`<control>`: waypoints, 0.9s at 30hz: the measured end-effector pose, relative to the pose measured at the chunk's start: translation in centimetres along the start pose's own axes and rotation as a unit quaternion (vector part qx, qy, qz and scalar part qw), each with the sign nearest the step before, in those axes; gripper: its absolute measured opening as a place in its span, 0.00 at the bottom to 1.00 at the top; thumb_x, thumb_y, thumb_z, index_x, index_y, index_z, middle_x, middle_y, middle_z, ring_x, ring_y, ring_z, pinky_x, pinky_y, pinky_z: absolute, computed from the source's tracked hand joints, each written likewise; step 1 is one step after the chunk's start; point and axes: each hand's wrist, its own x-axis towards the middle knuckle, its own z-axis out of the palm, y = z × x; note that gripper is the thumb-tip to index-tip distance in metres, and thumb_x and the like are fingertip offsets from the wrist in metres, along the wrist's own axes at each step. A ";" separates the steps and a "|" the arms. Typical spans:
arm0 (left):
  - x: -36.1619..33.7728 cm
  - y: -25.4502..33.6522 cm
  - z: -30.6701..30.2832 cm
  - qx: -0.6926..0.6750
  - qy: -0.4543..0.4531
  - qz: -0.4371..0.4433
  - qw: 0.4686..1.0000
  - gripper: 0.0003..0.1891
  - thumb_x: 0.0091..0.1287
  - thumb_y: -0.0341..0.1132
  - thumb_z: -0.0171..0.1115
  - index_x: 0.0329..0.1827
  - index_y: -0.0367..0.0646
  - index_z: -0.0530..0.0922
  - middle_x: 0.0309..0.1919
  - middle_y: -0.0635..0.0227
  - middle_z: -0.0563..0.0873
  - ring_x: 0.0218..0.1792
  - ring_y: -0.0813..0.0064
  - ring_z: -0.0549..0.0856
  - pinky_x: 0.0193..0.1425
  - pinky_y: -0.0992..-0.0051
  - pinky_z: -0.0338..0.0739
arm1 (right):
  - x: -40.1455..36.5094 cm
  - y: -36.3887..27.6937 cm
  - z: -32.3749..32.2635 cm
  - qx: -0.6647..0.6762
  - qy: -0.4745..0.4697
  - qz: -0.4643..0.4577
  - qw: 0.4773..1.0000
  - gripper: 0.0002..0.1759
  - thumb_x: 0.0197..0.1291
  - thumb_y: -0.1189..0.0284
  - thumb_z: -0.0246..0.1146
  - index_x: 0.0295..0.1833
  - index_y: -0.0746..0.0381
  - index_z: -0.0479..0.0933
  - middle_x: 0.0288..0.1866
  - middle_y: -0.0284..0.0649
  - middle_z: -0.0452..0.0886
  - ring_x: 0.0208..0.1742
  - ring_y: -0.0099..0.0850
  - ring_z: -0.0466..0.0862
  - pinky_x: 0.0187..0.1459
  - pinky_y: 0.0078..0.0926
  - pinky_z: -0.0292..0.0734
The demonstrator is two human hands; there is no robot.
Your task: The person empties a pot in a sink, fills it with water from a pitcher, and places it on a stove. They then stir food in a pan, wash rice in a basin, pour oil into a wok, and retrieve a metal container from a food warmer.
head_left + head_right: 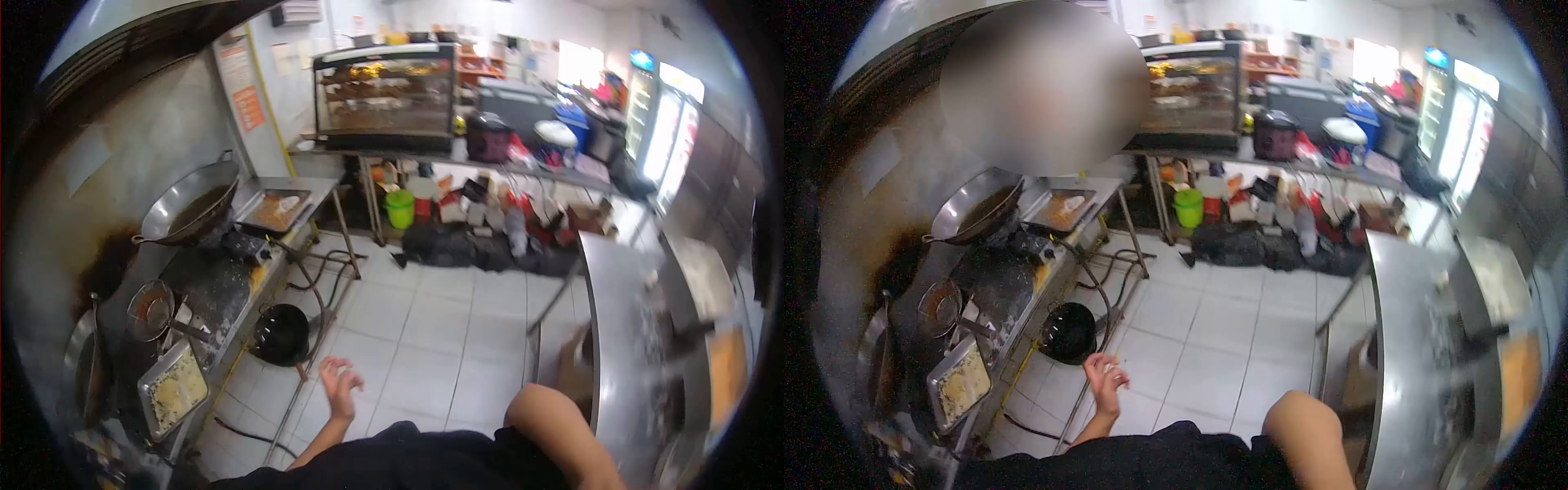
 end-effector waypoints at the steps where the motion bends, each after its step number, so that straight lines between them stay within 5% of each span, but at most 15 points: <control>1: 2.5 0.1 0.1 0.000 0.051 0.003 0.999 0.25 0.55 0.24 0.49 0.56 0.45 0.53 0.41 0.62 0.69 0.22 0.76 0.73 0.22 0.78 0.71 | -1.8 2.5 -3.5 -0.002 -0.001 -0.025 1.000 0.26 0.57 0.77 0.50 0.63 0.54 0.59 0.65 0.36 0.54 0.64 0.29 0.56 0.57 0.47 0.60; 7: 19.4 -9.7 -4.7 0.026 0.259 0.038 0.965 0.19 0.58 0.29 0.49 0.54 0.49 0.59 0.35 0.67 0.71 0.20 0.80 0.71 0.19 0.81 0.68 | -16.9 14.7 -20.0 0.119 0.008 -0.099 0.988 0.18 0.59 0.74 0.52 0.56 0.54 0.67 0.61 0.32 0.58 0.58 0.29 0.66 0.50 0.42 0.71; 8: 23.4 -10.5 -4.6 0.006 0.291 0.017 0.957 0.19 0.58 0.30 0.50 0.53 0.49 0.60 0.35 0.68 0.71 0.20 0.81 0.71 0.19 0.81 0.67 | -19.4 16.3 -22.3 0.107 0.021 -0.059 0.992 0.15 0.59 0.72 0.54 0.53 0.54 0.70 0.59 0.34 0.64 0.47 0.30 0.75 0.42 0.37 0.76; 10: 31.4 -13.1 -1.9 -0.043 0.296 0.022 0.954 0.17 0.59 0.31 0.50 0.52 0.49 0.63 0.33 0.70 0.71 0.20 0.82 0.70 0.21 0.81 0.66 | -22.9 20.0 -28.7 0.258 -0.018 0.191 0.947 0.08 0.59 0.70 0.56 0.44 0.53 0.75 0.45 0.36 0.76 0.33 0.29 0.79 0.36 0.30 0.74; 13: 45.0 -12.7 7.4 0.012 0.252 0.044 0.967 0.17 0.60 0.31 0.51 0.52 0.50 0.62 0.32 0.72 0.71 0.22 0.83 0.69 0.25 0.81 0.66 | -28.0 22.3 -36.9 0.137 -0.031 0.391 0.910 0.05 0.58 0.65 0.58 0.33 0.52 0.77 0.28 0.33 0.80 0.22 0.28 0.77 0.32 0.24 0.70; 15: 52.3 -13.1 14.6 -0.029 0.187 0.080 0.979 0.20 0.58 0.29 0.52 0.54 0.49 0.60 0.33 0.71 0.72 0.22 0.81 0.71 0.24 0.80 0.67 | -30.8 23.3 -41.2 0.112 -0.033 0.423 0.898 0.08 0.57 0.63 0.59 0.29 0.52 0.77 0.25 0.33 0.79 0.21 0.28 0.77 0.31 0.24 0.69; 19: 63.6 -18.1 26.8 -0.224 0.215 -0.127 0.942 0.18 0.54 0.31 0.52 0.48 0.45 0.60 0.30 0.66 0.71 0.25 0.72 0.71 0.25 0.75 0.68 | -37.6 23.7 -49.8 0.073 0.028 0.433 0.898 0.08 0.55 0.61 0.62 0.28 0.52 0.77 0.24 0.32 0.78 0.21 0.27 0.76 0.31 0.26 0.69; 22: 70.9 -27.6 29.5 -0.332 0.133 -0.365 0.859 0.10 0.52 0.33 0.53 0.35 0.44 0.63 0.27 0.65 0.68 0.26 0.68 0.71 0.27 0.72 0.68 | -44.5 23.3 -57.0 0.017 0.076 0.425 0.902 0.09 0.50 0.60 0.66 0.27 0.50 0.77 0.22 0.28 0.76 0.20 0.22 0.76 0.33 0.23 0.68; 23: 73.5 -29.0 30.6 -0.347 0.119 -0.406 0.837 0.08 0.52 0.34 0.52 0.31 0.44 0.64 0.26 0.66 0.67 0.26 0.67 0.70 0.27 0.71 0.68 | -46.4 24.0 -59.8 0.016 0.078 0.430 0.899 0.09 0.49 0.60 0.66 0.27 0.50 0.77 0.22 0.27 0.76 0.20 0.22 0.75 0.33 0.23 0.68; 26: 81.2 -29.9 31.9 -0.354 0.272 -0.497 0.744 0.06 0.52 0.35 0.52 0.27 0.45 0.67 0.25 0.66 0.68 0.27 0.67 0.70 0.28 0.71 0.68 | -52.2 27.0 -66.7 -0.050 0.183 0.388 0.902 0.09 0.49 0.59 0.67 0.26 0.50 0.77 0.22 0.26 0.77 0.19 0.20 0.75 0.31 0.21 0.66; 27: 83.7 -30.2 30.7 -0.370 0.267 -0.446 0.770 0.05 0.53 0.36 0.52 0.26 0.46 0.67 0.26 0.67 0.68 0.27 0.67 0.70 0.28 0.71 0.68 | -55.0 28.7 -68.4 -0.034 0.255 0.299 0.919 0.15 0.49 0.56 0.64 0.21 0.54 0.73 0.17 0.28 0.70 0.16 0.24 0.68 0.33 0.29 0.66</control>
